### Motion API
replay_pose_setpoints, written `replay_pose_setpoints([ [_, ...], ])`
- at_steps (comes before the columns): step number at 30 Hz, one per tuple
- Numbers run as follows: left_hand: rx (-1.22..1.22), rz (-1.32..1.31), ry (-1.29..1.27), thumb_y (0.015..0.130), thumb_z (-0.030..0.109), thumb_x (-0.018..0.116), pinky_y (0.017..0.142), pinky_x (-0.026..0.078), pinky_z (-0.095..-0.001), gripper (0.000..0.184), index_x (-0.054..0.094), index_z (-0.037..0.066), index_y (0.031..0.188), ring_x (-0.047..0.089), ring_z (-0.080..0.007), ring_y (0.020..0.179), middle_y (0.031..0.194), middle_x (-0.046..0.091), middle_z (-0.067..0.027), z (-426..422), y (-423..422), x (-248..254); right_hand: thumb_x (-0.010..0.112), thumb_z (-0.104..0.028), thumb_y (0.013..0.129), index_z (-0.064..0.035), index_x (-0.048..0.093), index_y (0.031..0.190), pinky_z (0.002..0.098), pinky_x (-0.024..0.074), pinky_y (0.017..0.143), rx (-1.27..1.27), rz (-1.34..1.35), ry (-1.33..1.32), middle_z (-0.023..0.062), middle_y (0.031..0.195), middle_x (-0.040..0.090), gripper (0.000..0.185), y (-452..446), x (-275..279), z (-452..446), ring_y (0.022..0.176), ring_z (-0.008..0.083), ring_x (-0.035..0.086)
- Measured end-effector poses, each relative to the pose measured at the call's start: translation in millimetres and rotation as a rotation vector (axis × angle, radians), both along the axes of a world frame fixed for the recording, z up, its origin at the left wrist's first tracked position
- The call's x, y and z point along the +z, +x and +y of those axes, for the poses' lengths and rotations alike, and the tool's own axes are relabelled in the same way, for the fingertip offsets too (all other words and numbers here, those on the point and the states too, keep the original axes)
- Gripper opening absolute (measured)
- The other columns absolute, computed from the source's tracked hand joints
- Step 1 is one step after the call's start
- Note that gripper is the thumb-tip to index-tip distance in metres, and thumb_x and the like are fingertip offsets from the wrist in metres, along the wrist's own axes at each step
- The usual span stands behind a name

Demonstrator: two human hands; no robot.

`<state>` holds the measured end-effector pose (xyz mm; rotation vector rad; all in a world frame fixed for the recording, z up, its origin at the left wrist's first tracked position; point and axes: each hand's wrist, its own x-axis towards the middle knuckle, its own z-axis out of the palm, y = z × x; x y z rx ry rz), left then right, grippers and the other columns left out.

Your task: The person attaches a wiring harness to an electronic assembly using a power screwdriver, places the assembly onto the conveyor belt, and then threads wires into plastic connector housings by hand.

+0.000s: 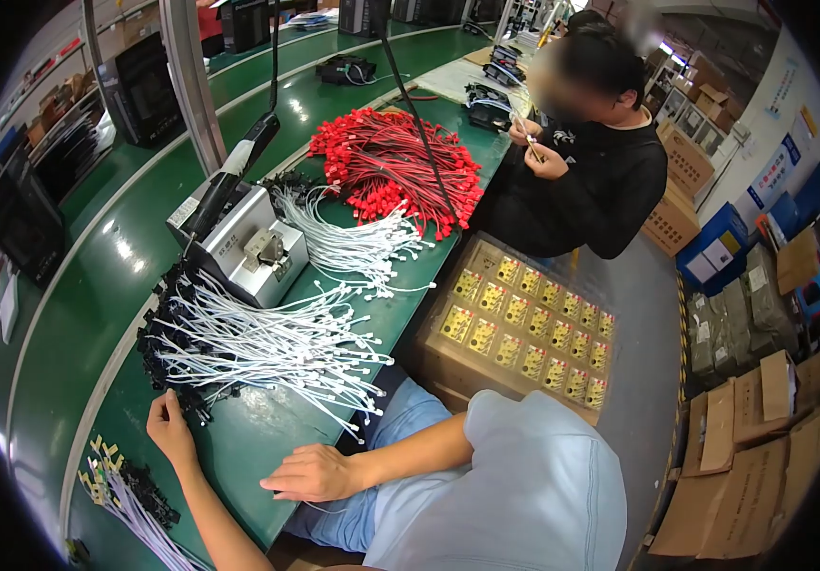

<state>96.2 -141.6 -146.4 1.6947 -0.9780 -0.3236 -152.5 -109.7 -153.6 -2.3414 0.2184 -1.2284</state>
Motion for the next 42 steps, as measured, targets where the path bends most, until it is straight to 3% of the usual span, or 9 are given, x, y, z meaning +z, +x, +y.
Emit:
replay_pose_setpoints([
  [5,0.042,-0.066,0.075,0.087,0.02,0.062,0.058,0.039,-0.0229,0.024,0.064,-0.004,0.082,0.046,-0.0068,0.062,0.066,0.056,-0.0011,1,-6,12,0.074,-0.022,0.073,-0.0051,0.061,0.109,0.029,0.0435,0.049,-0.083,0.062,-0.041,0.002,0.075,0.063,0.041,-3,3,1,0.057,0.0172,0.057],
  [14,0.025,-0.023,-0.003,0.086,0.018,0.062,0.055,0.039,-0.0255,0.022,0.064,-0.003,0.08,0.045,-0.0091,0.058,0.062,0.055,-0.0027,8,-7,1,0.073,-0.02,0.075,-0.0074,0.064,0.098,0.0287,0.0448,0.05,-0.06,0.067,-0.046,0.0013,0.077,0.064,0.028,2,12,0,0.058,0.0167,0.058],
  [18,0.007,-0.18,-0.123,0.083,0.016,0.064,0.057,0.043,-0.0272,0.021,0.063,-0.004,0.079,0.05,-0.0111,0.058,0.063,0.058,-0.0087,0,0,0,0.072,-0.026,0.076,-0.0101,0.063,0.111,0.0308,0.0452,0.048,-0.068,0.076,-0.123,0.002,0.069,0.06,0.04,-1,-1,1,0.056,0.0181,0.057],
  [21,0.023,-0.169,-0.124,0.082,0.017,0.065,0.058,0.044,-0.0282,0.022,0.062,-0.004,0.077,0.052,-0.0121,0.058,0.062,0.059,-0.0092,1,2,-2,0.065,-0.03,0.083,-0.0153,0.055,0.125,0.0326,0.0495,0.055,-0.055,0.142,0.041,0.0062,0.076,0.064,0.046,-2,-3,6,0.063,0.0231,0.062],
  [28,0.074,-0.153,-0.099,0.081,0.018,0.065,0.057,0.043,-0.0284,0.022,0.064,-0.004,0.076,0.052,-0.013,0.057,0.061,0.059,-0.0086,7,-2,-3,0.062,-0.032,0.086,-0.0201,0.052,0.128,0.0338,0.0523,0.068,0.007,0.25,0.338,0.0079,0.093,0.068,0.045,-6,-2,6,0.079,0.027,0.066],
  [32,0.097,-0.114,-0.11,0.081,0.017,0.065,0.057,0.043,-0.0272,0.021,0.065,-0.003,0.077,0.052,-0.0123,0.056,0.061,0.059,-0.0074,5,3,-13,0.062,-0.031,0.087,-0.0176,0.05,0.129,0.0311,0.0518,0.076,0.091,0.27,0.563,0.0098,0.101,0.068,0.046,-8,3,1,0.088,0.0225,0.067],
  [35,0.092,-0.077,-0.115,0.082,0.016,0.065,0.056,0.043,-0.0262,0.021,0.065,-0.004,0.078,0.052,-0.01,0.057,0.062,0.06,-0.0052,7,-4,-4,0.064,-0.018,0.088,-0.0097,0.049,0.13,0.0244,0.0477,0.083,0.199,0.265,0.843,0.0079,0.105,0.066,0.046,-11,14,-6,0.093,0.0108,0.061],
  [39,0.099,0.01,-0.054,0.082,0.016,0.066,0.056,0.043,-0.0256,0.02,0.066,-0.003,0.079,0.05,-0.0088,0.057,0.062,0.059,-0.0043,4,4,-14,0.065,-0.014,0.087,-0.0022,0.05,0.127,0.0216,0.0459,0.08,0.337,0.034,1.058,0.008,0.103,0.064,0.045,-6,-4,-14,0.091,0.008,0.058],
  [42,0.095,0.03,-0.072,0.081,0.017,0.066,0.056,0.043,-0.0255,0.021,0.066,-0.003,0.079,0.05,-0.0085,0.057,0.062,0.059,-0.0039,5,1,-10,0.064,-0.011,0.087,-0.0016,0.049,0.128,0.0209,0.046,0.079,0.355,0.034,1.146,0.0082,0.105,0.063,0.045,-11,1,-15,0.089,0.0074,0.057],
])
